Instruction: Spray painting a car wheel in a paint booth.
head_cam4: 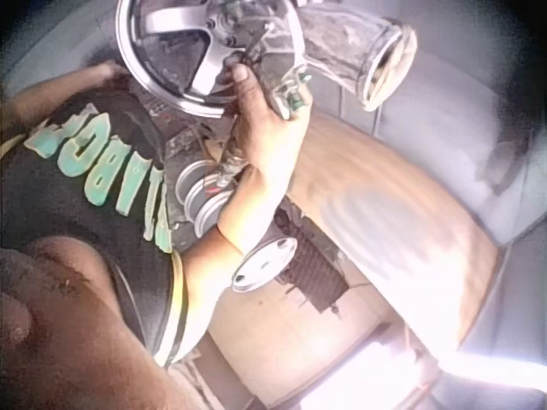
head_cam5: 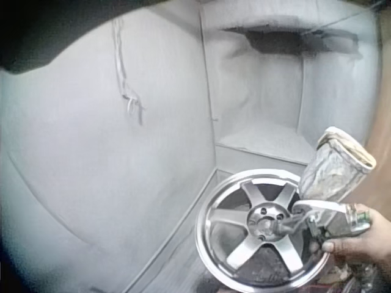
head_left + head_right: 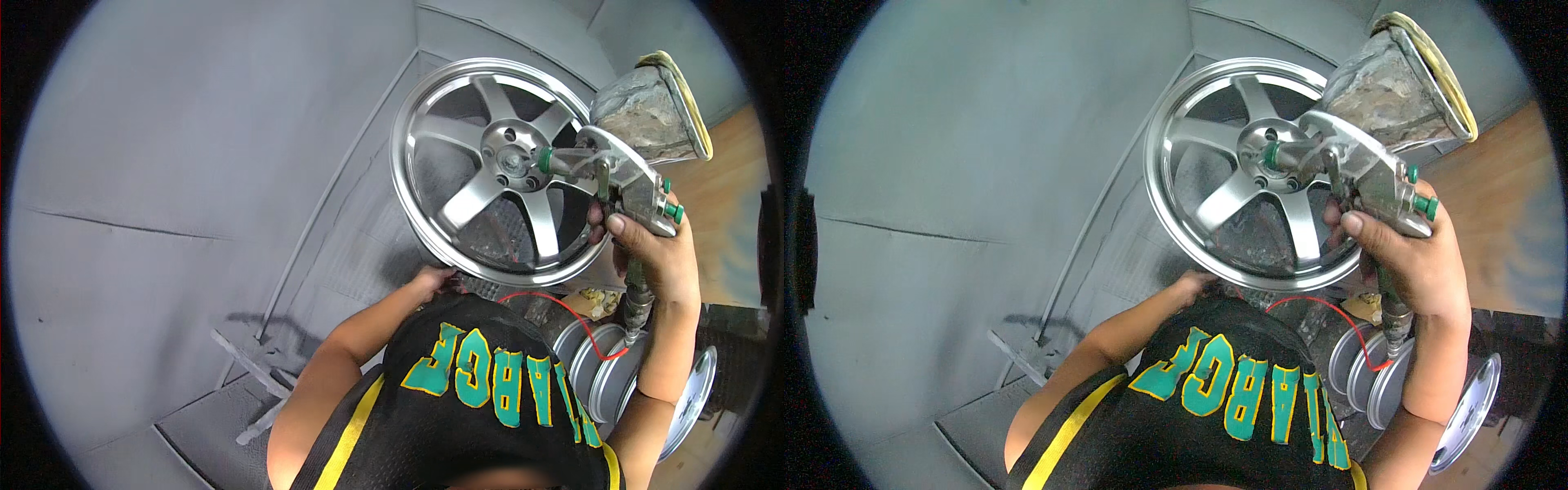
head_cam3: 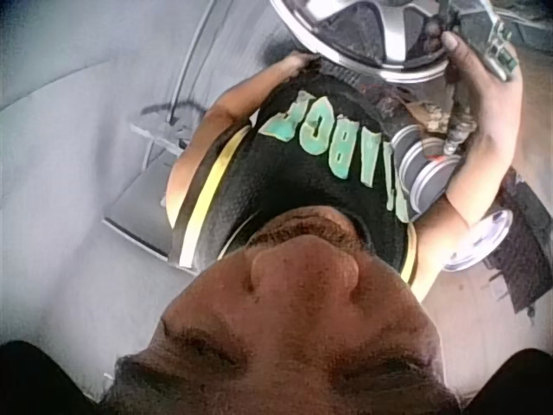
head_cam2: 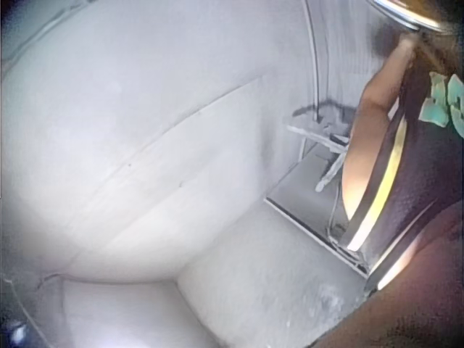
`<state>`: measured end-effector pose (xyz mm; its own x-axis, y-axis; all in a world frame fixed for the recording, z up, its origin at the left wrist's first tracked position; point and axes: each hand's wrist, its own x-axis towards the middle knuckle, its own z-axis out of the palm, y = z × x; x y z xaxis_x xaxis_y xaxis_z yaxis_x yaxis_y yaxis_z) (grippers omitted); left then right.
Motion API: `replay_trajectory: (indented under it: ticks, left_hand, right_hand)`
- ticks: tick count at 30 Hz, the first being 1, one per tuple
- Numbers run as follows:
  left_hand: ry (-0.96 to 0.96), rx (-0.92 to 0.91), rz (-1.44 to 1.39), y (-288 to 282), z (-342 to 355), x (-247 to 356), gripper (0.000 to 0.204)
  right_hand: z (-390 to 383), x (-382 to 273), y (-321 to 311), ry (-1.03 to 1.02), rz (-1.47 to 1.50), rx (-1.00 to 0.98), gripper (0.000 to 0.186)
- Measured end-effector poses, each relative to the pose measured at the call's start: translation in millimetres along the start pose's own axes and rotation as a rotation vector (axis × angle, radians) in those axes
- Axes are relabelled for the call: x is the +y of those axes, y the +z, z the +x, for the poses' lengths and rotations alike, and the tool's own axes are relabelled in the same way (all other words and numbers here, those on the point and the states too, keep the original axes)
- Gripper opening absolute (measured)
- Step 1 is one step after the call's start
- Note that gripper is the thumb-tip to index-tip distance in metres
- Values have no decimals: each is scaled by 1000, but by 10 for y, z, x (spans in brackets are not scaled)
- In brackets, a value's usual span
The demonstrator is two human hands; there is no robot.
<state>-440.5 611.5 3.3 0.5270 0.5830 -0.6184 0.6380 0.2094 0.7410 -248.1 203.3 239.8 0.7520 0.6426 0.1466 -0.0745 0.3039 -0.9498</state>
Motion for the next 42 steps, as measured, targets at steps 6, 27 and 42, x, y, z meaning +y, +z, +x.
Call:
replay_trajectory:
  ticks: [6, 27, 42]
  left_hand:
    - [-5, 108, -165, -326, -497, -971, 20]
    - [-649, -785, -39, 1413, -1052, -1539, 36]
    - [-545, -353, -634, 1809, -519, -1221, 57]
  right_hand:
    - [74, 99, -82, -74, -54, -98, 22]
    - [-2424, -496, 524, 515, -422, 909, 35]
    - [-2298, -330, 1071, 380, -172, 143, 50]
